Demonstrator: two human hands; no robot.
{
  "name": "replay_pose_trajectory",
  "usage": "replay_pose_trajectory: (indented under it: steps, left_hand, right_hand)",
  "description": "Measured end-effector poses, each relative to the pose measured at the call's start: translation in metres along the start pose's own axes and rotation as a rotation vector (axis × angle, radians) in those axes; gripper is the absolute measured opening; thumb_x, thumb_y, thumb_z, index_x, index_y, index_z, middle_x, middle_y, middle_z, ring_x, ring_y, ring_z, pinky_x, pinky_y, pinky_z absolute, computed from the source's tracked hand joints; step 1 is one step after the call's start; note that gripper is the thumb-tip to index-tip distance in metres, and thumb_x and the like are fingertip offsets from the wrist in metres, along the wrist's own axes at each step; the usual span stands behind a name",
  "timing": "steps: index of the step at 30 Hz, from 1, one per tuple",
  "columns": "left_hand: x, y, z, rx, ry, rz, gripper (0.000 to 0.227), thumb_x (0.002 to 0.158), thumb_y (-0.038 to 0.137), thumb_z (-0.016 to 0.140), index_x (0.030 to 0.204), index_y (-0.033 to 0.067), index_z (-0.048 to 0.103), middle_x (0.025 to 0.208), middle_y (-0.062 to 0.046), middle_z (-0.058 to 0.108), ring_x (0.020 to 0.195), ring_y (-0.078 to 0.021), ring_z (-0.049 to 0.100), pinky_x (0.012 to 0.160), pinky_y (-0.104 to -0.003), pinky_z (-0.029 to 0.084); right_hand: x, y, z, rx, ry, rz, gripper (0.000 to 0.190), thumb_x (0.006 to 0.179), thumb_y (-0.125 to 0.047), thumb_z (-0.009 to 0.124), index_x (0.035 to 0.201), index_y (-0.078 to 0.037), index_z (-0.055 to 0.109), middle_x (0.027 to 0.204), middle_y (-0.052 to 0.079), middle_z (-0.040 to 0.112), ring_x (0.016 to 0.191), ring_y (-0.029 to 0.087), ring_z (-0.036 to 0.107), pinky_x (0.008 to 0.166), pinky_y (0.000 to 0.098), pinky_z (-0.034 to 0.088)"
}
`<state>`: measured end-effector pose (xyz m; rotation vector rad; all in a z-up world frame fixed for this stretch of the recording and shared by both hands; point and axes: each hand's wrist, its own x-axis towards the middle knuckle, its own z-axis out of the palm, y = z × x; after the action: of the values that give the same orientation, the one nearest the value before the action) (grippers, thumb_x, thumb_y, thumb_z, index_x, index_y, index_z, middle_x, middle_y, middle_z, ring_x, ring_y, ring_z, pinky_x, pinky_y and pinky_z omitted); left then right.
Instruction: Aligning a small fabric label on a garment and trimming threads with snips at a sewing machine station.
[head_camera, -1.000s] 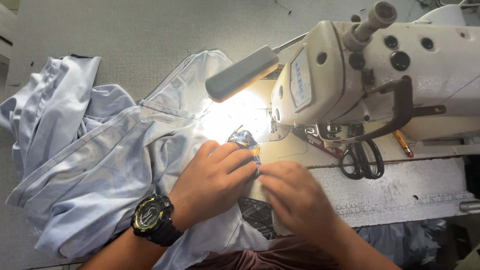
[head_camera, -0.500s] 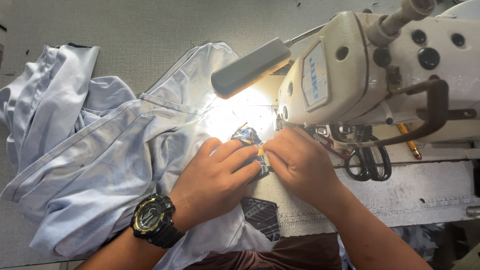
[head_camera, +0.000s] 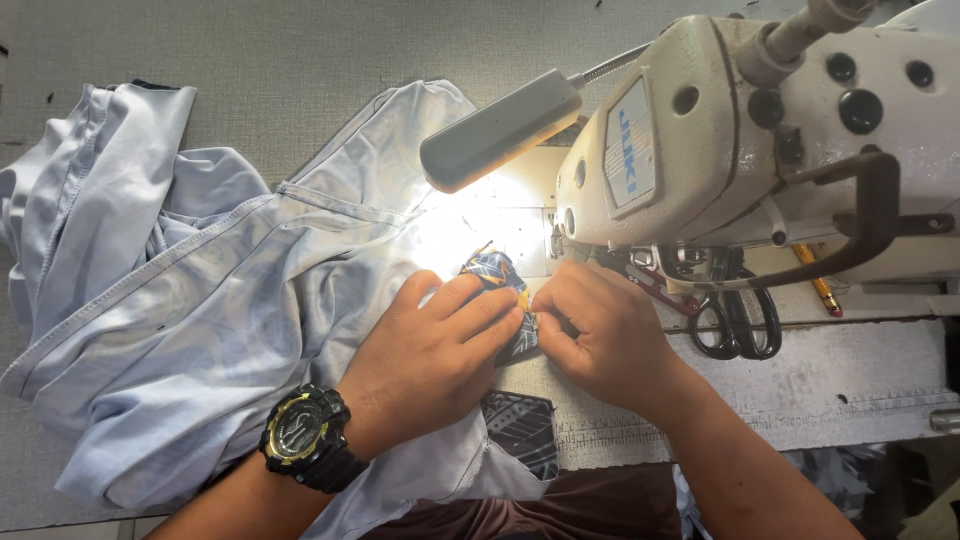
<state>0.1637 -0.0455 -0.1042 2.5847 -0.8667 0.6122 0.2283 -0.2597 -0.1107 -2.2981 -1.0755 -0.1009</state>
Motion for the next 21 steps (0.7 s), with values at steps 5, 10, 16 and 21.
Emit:
replay_pose_trajectory:
  steps: [5, 10, 16, 21]
  left_hand:
    - [-0.002, 0.001, 0.001, 0.006, -0.009, 0.008, 0.031, 0.081, 0.01, 0.062, 0.112, 0.0095, 0.067, 0.12, -0.004, 0.066, 0.103, -0.0263, 0.06, 0.08, -0.043, 0.041]
    - [-0.001, 0.001, -0.001, -0.004, -0.006, 0.006, 0.031, 0.08, 0.01, 0.063, 0.111, 0.0085, 0.068, 0.119, -0.004, 0.066, 0.102, -0.0268, 0.06, 0.08, -0.043, 0.042]
    - [-0.001, 0.0, -0.001, 0.036, 0.009, 0.019, 0.032, 0.082, 0.01, 0.062, 0.114, 0.009, 0.067, 0.12, -0.004, 0.066, 0.102, -0.0254, 0.06, 0.079, -0.042, 0.042]
    - [-0.003, 0.002, -0.001, 0.056, 0.019, 0.037, 0.028, 0.087, 0.012, 0.062, 0.115, 0.009, 0.068, 0.12, -0.004, 0.067, 0.107, -0.0254, 0.061, 0.084, -0.044, 0.043]
  right_hand:
    - [-0.001, -0.005, 0.004, -0.06, 0.014, -0.085, 0.008, 0.088, -0.007, 0.055, 0.081, -0.011, 0.055, 0.074, 0.002, 0.051, 0.063, 0.023, 0.046, 0.058, 0.0372, 0.038]
    - [-0.003, -0.007, -0.001, -0.138, 0.039, -0.102, 0.008, 0.089, -0.006, 0.056, 0.082, -0.01, 0.053, 0.075, 0.003, 0.05, 0.062, 0.023, 0.047, 0.057, 0.0375, 0.039]
    - [-0.021, -0.013, -0.025, 0.392, -0.137, 0.039, 0.008, 0.093, -0.008, 0.052, 0.09, -0.009, 0.06, 0.073, 0.004, 0.054, 0.065, 0.02, 0.05, 0.063, 0.0367, 0.041]
    - [-0.026, -0.011, -0.022, 0.048, -0.063, -0.074, 0.021, 0.09, -0.003, 0.054, 0.107, -0.005, 0.067, 0.097, 0.01, 0.067, 0.09, 0.029, 0.061, 0.084, 0.0426, 0.05]
